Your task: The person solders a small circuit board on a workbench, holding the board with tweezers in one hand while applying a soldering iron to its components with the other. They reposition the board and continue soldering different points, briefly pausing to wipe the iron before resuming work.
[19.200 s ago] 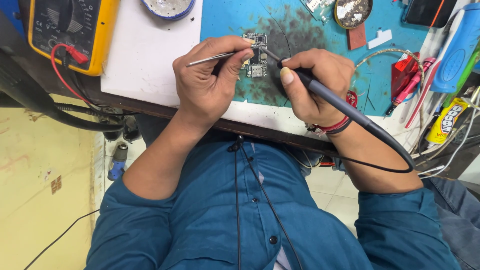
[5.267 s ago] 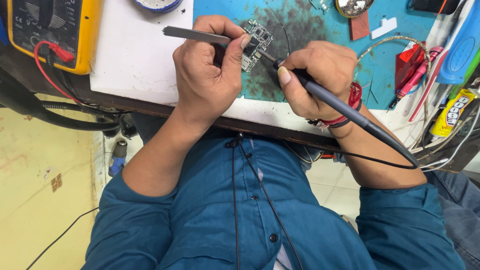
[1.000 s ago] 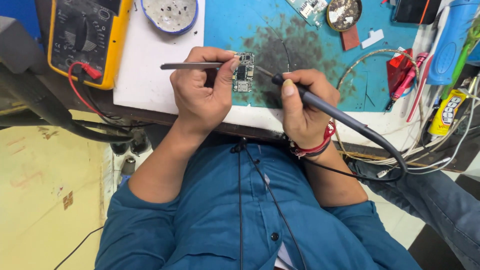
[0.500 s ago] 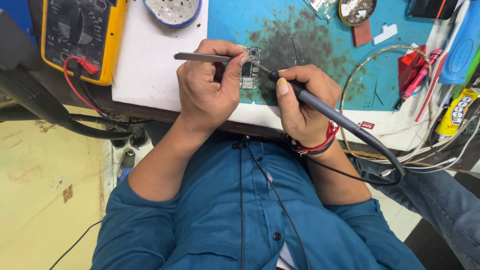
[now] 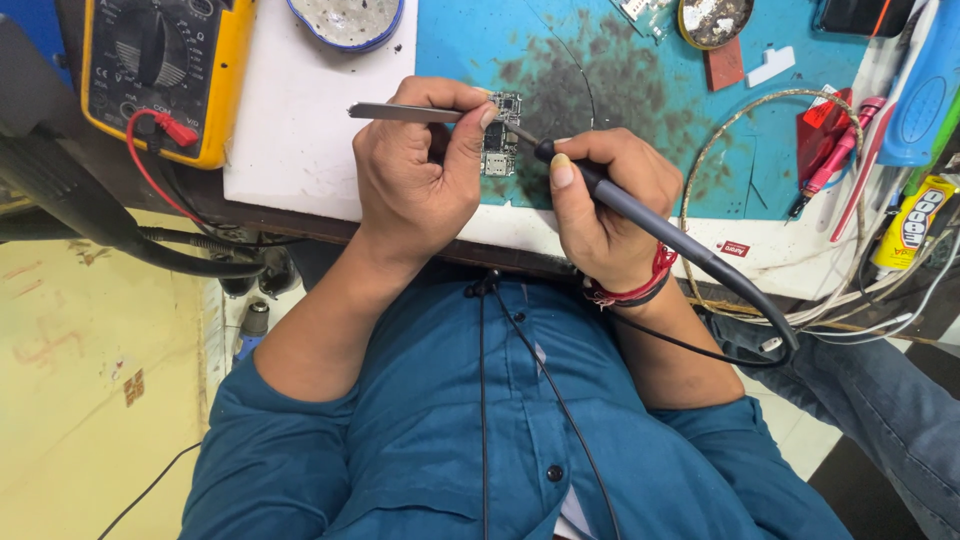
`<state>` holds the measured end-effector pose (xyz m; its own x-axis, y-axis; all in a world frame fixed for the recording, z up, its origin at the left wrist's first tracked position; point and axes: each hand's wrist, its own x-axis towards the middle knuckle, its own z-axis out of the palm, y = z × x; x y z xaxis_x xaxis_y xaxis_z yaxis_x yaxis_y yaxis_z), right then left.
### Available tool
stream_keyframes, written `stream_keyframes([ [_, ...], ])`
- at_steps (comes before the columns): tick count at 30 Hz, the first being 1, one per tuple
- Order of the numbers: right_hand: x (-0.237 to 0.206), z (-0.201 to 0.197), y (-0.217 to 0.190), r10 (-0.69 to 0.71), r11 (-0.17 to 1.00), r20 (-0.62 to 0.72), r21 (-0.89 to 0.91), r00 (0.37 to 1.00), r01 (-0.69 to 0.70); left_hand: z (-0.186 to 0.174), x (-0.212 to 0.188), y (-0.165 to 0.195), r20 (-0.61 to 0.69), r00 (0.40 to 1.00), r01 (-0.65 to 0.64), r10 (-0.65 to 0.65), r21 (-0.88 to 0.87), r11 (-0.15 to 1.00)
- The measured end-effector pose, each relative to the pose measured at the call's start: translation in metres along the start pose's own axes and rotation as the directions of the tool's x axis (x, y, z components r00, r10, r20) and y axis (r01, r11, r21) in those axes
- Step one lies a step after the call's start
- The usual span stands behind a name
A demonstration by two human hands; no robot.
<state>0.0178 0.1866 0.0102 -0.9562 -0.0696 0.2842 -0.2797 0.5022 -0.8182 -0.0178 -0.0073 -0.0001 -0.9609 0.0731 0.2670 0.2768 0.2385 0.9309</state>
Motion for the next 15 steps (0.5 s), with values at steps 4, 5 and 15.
stream_keyframes([
  [4,0.0000,0.0001,0.0003,0.002,1.000,-0.002,-0.005,1.000,-0.002,0.0002,-0.0003,-0.0010,0.004,1.000,0.012,-0.012,-0.014,1.000],
  [5,-0.0002,0.0002,0.0002,0.004,1.000,-0.005,-0.003,1.000,-0.004,0.0002,-0.0004,-0.0013,-0.003,1.000,0.008,-0.008,-0.019,1.000],
  [15,0.0014,-0.0008,-0.0010,-0.006,1.000,-0.004,-0.010,1.000,0.006,-0.0005,0.0013,-0.0022,-0.015,1.000,0.000,-0.001,-0.017,1.000],
])
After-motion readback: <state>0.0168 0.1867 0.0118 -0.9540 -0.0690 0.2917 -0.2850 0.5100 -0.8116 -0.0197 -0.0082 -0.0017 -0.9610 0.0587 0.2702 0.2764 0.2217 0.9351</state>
